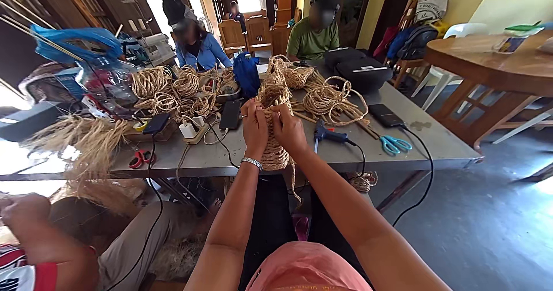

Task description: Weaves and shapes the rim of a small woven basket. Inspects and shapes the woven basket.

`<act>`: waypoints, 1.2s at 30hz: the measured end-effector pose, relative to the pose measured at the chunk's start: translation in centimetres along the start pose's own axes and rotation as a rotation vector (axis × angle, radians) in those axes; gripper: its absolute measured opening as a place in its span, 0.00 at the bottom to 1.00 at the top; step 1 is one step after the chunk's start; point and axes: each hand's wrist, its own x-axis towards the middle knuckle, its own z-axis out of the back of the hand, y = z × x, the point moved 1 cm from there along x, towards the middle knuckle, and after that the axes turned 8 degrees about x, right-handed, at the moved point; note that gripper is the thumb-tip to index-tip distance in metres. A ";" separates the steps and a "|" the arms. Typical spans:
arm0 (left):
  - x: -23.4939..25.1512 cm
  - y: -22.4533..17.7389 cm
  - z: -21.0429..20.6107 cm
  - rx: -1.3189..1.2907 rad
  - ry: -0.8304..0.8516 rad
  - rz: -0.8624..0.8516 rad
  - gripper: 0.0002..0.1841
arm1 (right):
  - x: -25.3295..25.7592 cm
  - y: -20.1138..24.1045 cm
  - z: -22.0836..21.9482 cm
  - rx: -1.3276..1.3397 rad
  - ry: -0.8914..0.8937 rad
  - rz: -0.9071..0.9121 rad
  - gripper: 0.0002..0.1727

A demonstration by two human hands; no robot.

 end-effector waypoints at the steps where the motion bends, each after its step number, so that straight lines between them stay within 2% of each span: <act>1: 0.8 0.5 -0.4 -0.033 -0.018 -0.018 0.21 | 0.3 -0.1 0.0 0.007 0.015 -0.018 0.16; 10: 2.6 2.4 -0.7 -0.190 0.057 -0.068 0.21 | 2.2 -0.5 1.4 0.100 0.109 -0.076 0.16; 25: 2.2 2.0 -0.7 -0.174 0.053 -0.068 0.23 | 1.4 -0.8 0.4 0.030 0.062 -0.017 0.17; 30: 2.7 -0.5 0.6 0.010 0.056 -0.253 0.20 | 0.9 -1.0 -0.5 0.022 -0.029 -0.003 0.18; 34: 2.3 -2.5 0.2 0.182 0.209 -0.226 0.20 | 0.0 -0.5 -0.3 0.053 0.003 -0.071 0.19; 36: 2.2 -2.4 -0.2 0.194 0.205 -0.222 0.20 | -0.9 -0.7 -0.5 0.093 -0.013 -0.070 0.22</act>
